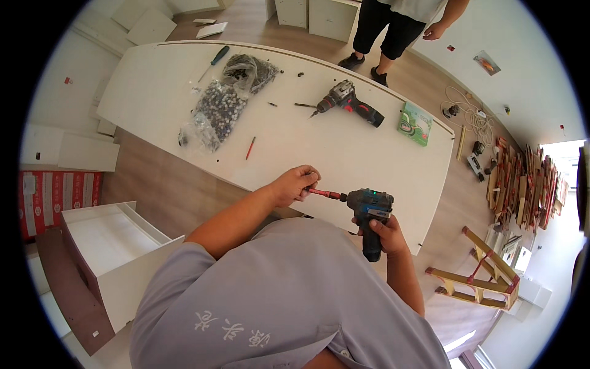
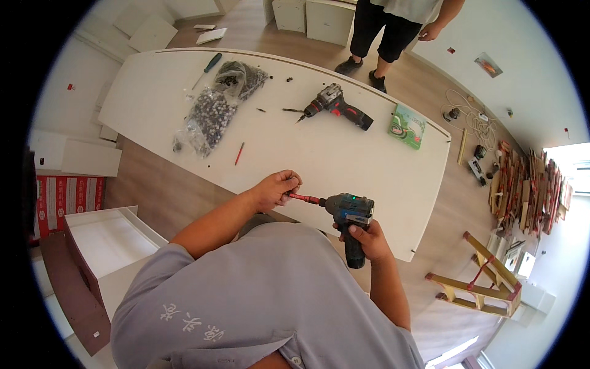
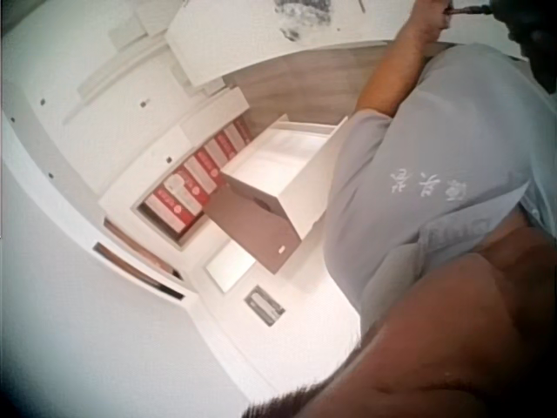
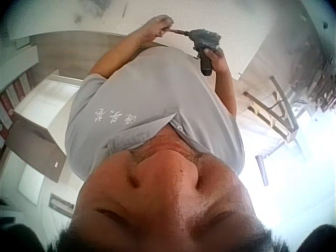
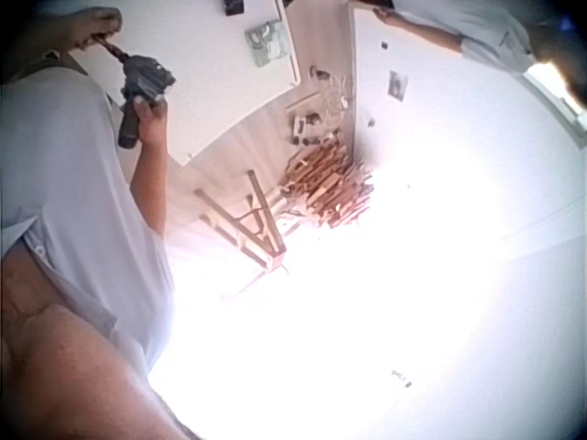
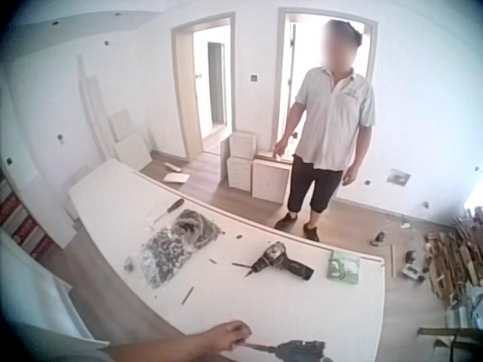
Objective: The person prepares a power drill and handles various hardware components on a large white surface.
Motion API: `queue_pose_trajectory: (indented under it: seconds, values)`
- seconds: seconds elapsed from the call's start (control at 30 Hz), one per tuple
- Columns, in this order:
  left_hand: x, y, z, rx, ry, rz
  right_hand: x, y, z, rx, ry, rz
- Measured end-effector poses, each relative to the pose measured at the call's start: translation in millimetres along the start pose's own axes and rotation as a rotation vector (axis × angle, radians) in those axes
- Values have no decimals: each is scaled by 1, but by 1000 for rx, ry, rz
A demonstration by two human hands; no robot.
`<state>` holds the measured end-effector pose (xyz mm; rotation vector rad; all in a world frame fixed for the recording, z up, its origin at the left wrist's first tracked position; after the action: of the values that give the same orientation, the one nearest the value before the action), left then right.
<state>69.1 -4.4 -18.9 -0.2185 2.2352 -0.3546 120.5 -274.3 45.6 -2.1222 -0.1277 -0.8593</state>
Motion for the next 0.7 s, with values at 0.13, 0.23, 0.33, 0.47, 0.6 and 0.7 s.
queue_pose_trajectory:
  seconds: [0.13,0.23,0.33,0.47,0.6,0.7]
  values:
    - [-5,-24,-2,-101,32,196,-3,2,1,-77,-33,-46]
    - [5,-16,4,-59,80,-73,-8,10,2,-62,-65,24]
    - [16,-6,13,-65,151,-296,-10,21,1,-52,-30,156]
    - [23,15,24,-122,128,-377,3,52,-8,-91,92,269]
    - [52,73,31,-318,209,-222,29,109,-7,-455,230,62]
    - [67,120,32,-457,268,-18,55,144,20,-660,294,-112]
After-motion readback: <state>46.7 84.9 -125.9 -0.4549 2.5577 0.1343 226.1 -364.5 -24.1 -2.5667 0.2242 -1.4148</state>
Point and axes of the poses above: each hand's wrist, its own z-axis towards the middle knuckle, its own y-axis out of the back of the hand, x = y × z, the point moved 6 cm from there along z, towards the middle knuckle, and after that the axes turned 14 degrees about z, right-handed, at the moved point
